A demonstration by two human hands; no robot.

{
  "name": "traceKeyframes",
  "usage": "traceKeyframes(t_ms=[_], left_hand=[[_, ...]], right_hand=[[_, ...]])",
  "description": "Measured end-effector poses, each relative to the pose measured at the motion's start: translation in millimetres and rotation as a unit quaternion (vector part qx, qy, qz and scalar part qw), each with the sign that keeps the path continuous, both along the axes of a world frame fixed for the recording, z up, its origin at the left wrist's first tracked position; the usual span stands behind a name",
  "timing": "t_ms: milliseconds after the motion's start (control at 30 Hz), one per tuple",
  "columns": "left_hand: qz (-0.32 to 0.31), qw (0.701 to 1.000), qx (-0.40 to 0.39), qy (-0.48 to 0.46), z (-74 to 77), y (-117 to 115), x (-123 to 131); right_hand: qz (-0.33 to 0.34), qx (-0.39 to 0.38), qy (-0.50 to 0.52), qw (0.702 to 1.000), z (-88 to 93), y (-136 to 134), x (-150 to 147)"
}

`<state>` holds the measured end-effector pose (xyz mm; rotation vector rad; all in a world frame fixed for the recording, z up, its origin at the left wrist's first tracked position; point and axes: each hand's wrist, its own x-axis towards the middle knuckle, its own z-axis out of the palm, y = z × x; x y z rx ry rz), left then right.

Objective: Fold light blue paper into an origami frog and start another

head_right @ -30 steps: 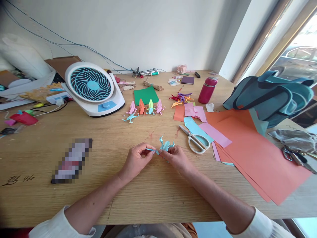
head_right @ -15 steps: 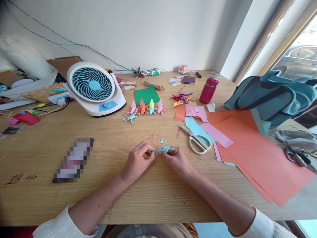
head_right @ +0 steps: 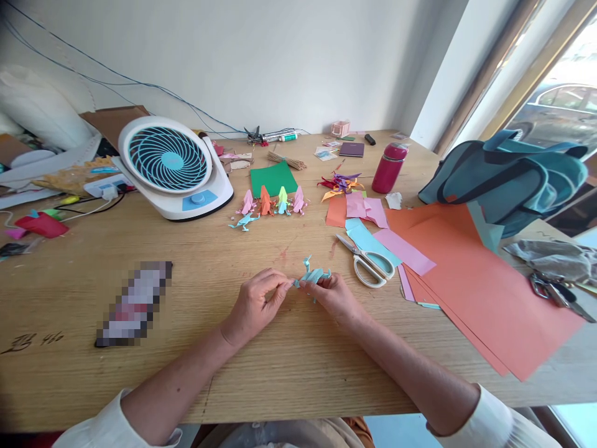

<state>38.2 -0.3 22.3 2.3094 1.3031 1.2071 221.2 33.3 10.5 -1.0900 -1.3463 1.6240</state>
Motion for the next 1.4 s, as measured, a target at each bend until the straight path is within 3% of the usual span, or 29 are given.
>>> traceKeyframes(t_ms=[267, 433, 600, 867, 1100, 1400], left_hand=[[0.051, 0.980, -0.140, -0.133, -2.7, 0, 5], [0.051, 0.988, -0.100, -0.102, 0.4, -3, 6], [0.013, 0.997, -0.066, -0.047, -0.1, -4, 7], [-0.002, 0.962, -0.229, -0.151, -0.4, -3, 12], [0.036, 0.958, -0.220, -0.182, -6.4, -3, 14], [0.000, 0.984, -0.117, -0.133, -4.7, 0, 10]], right_hand=[[0.033, 0.048, -0.024, 0.998, 1.8, -1, -1], [0.031, 0.070, -0.020, 0.997, 1.1, -2, -3], [0.027, 0.114, -0.033, 0.993, 0.4, -4, -3], [-0.025, 0.091, 0.004, 0.996, -0.1, 0, -2], [0.004, 0.090, 0.011, 0.996, -2.7, 0, -3], [0.028, 0.056, -0.010, 0.998, 1.8, 3, 0]])
